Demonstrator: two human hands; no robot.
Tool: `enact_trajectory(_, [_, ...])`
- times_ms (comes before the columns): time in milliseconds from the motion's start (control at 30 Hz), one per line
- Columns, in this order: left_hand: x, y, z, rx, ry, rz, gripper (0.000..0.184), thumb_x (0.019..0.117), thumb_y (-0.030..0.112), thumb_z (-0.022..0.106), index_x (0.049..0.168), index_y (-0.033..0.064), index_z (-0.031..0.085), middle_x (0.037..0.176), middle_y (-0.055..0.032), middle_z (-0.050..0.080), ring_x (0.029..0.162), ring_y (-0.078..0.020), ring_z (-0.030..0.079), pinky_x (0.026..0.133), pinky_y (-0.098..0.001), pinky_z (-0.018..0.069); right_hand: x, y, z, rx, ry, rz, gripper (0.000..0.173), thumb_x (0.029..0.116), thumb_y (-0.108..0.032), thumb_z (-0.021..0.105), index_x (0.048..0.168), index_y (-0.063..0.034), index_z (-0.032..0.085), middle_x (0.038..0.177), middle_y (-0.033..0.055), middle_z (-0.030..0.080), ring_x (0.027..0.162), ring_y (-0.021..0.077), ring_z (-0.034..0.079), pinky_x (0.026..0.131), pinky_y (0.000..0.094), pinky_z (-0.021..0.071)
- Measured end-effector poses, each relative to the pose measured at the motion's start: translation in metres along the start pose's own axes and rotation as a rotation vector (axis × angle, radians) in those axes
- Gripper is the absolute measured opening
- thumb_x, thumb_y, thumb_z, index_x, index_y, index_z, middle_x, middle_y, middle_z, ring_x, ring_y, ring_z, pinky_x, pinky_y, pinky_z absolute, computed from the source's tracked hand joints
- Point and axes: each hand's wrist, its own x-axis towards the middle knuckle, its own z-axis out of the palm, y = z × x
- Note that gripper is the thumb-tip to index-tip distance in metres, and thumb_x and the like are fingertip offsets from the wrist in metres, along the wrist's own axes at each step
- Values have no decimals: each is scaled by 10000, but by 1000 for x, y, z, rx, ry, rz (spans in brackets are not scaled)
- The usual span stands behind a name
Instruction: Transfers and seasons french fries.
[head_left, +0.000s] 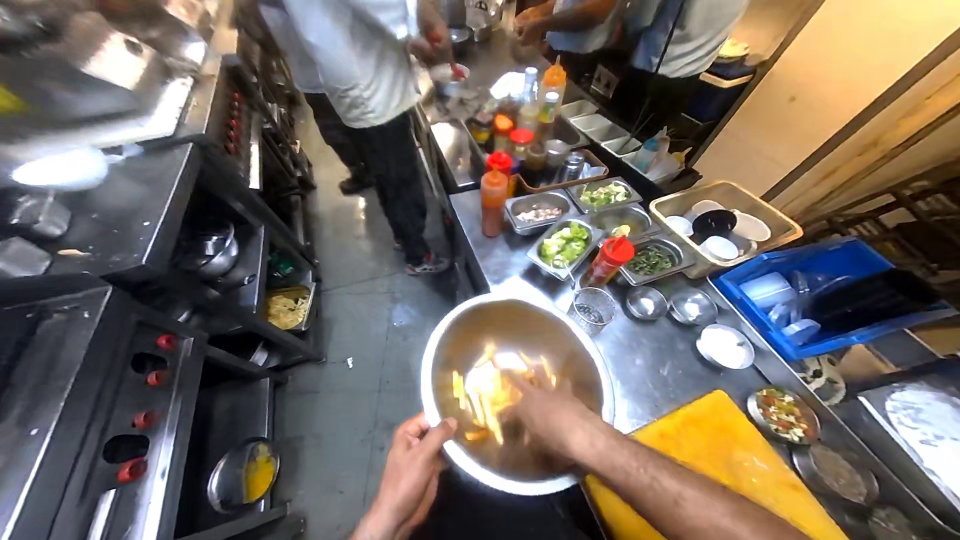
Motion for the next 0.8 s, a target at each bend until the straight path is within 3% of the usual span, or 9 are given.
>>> enact_trajectory(67, [-2,0,-3,-10,-11,-12,138,948,-26,551,857,-14,654,792,-125,725,687,-187,719,632,-345,626,11,10,-2,-2,88,97,486,984,-128,612,1439,-296,578,1656,237,224,1372,590,370,953,708,478])
enact_trajectory(133, [-1,-2,1,-18,-26,-13,135,934,-25,562,838,-4,653,774,-114,714,671,-170,705,622,-332,616,26,6,-1,34,51,-9,659,915,-82,698,1495,-330,507,1636,277,208,1314,576,447,909,668,535])
enact_trajectory(233, [10,0,1,-34,-35,-7,135,946,-13,554,847,-11,646,778,-119,705,679,-174,698,636,-339,614,19,5,1,44,-39,-165,413,948,-57,643,1332,-204,674,1650,99,330,1386,473,435,961,681,496])
enact_trajectory(333, [3,3,-7,-35,-24,-53,128,944,-14,551,850,-6,639,791,-131,722,692,-198,721,647,-366,631,16,15,-8,-1,8,0,329,969,-65,615,1278,-151,690,1567,195,402,1300,512,488,974,654,504])
enact_trajectory(400, [-13,4,-8,-34,38,-89,150,951,-36,534,851,3,639,780,-116,730,680,-193,726,639,-362,635,19,10,-12,-30,-39,-123,427,970,-19,600,1366,-172,649,1569,215,406,1352,522,439,1044,661,447])
enact_trajectory(500, [-8,13,-2,-78,131,-74,148,992,-51,501,912,-30,623,806,-132,737,709,-208,740,669,-380,646,17,1,-31,-32,-78,-356,427,919,26,634,1306,-148,686,1472,134,562,1329,443,516,1054,655,440])
enact_trajectory(567, [24,24,8,-67,148,-49,121,1021,-15,485,990,-45,598,855,-142,723,753,-226,735,691,-397,643,11,11,-49,27,153,-335,403,911,8,662,1278,-151,710,1342,136,647,1273,383,578,1039,603,478])
enact_trajectory(667, [56,42,12,-25,185,-15,113,1030,7,512,1018,-58,604,913,-179,719,776,-258,731,682,-409,633,-12,36,-80,158,614,-351,370,938,-40,655,1267,-195,726,1339,72,654,1293,280,583,1053,514,508])
enact_trajectory(800, [-8,41,-7,29,241,46,120,985,-37,536,918,5,626,757,-66,717,653,-154,711,615,-325,627,-54,80,-75,251,992,-250,306,950,-212,617,1232,-201,734,1282,-32,682,1187,133,648,988,406,569])
